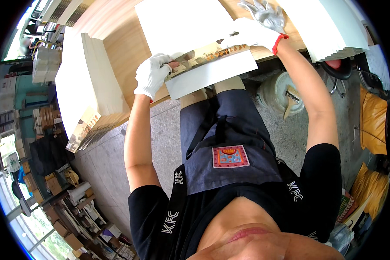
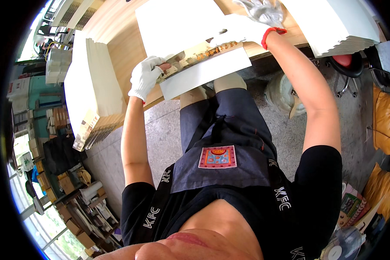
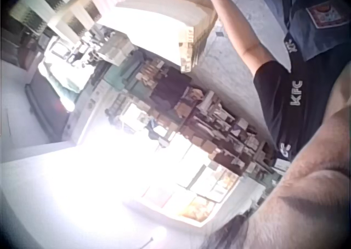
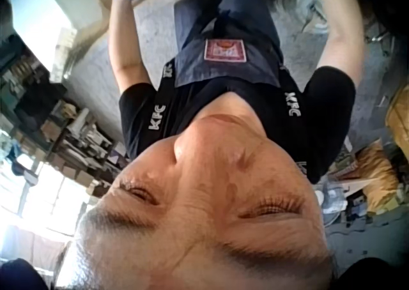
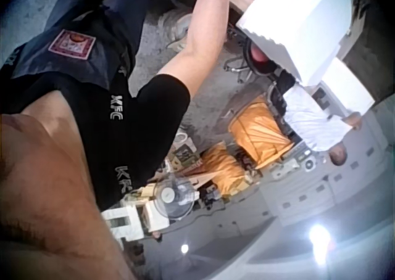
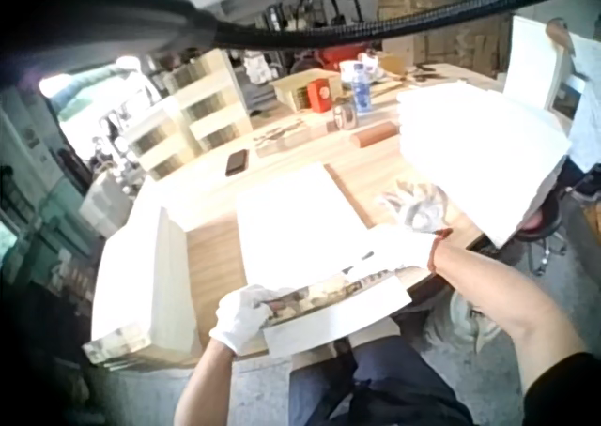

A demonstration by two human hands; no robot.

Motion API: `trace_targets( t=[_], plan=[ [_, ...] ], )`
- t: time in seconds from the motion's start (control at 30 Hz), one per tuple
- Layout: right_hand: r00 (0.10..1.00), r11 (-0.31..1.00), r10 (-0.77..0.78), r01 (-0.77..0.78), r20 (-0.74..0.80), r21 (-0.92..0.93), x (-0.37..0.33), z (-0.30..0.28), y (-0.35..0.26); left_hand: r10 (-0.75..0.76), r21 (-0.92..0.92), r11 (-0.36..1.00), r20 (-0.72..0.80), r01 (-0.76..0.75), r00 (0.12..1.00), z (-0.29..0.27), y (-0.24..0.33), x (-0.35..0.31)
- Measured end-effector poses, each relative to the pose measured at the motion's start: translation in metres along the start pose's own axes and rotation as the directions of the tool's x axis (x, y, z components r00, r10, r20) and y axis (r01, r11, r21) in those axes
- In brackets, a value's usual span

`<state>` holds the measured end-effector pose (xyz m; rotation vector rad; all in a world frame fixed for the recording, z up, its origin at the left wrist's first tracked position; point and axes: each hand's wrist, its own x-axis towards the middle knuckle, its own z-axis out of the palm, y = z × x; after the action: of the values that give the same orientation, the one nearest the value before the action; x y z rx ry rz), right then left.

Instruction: The person applies a liquid to the edges of stacked paper products using a brush and moves the stacks on a workbench.

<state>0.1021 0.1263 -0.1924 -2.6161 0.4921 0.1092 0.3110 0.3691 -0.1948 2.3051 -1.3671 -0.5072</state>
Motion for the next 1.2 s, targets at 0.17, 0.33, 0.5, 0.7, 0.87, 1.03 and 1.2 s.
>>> trace_targets(
  t=[0.17,0.33,0.5,0.7,0.87,1.03,1.2],
  plan=[
    [0.981,0.999,-0.005,0.015,-0.194,0.048,-0.002,0.028,0.019,-0.056,-0.051,0.997,0.011,0.056,0.998,0.003,-0.004,0.003],
    [0.950,0.989,0.033,0.013,-0.310,0.147,-0.004,0.043,0.021,-0.067,-0.012,0.998,0.026,0.067,0.997,0.001,0.000,0.005],
    [0.947,0.993,0.051,-0.014,-0.318,0.117,-0.006,0.044,0.019,-0.041,0.005,0.999,0.011,0.041,0.999,0.004,-0.004,0.007],
    [0.942,0.988,0.089,-0.044,-0.322,0.146,-0.003,0.047,0.013,-0.089,0.122,0.990,0.216,0.063,0.972,-0.014,0.009,0.020],
    [0.925,0.991,0.020,0.033,-0.380,0.132,-0.001,0.055,0.023,0.145,0.474,0.724,0.605,-0.501,0.783,-0.025,0.050,0.068],
    [0.855,1.000,-0.002,-0.002,-0.518,-0.008,-0.004,0.058,0.016,0.053,0.514,0.398,0.814,-0.760,0.578,-0.002,0.104,0.099],
    [0.809,0.894,-0.042,-0.231,-0.586,-0.384,-0.041,-0.001,0.045,0.242,0.433,0.452,0.782,-0.780,0.574,0.009,0.068,0.112]
  ],
)
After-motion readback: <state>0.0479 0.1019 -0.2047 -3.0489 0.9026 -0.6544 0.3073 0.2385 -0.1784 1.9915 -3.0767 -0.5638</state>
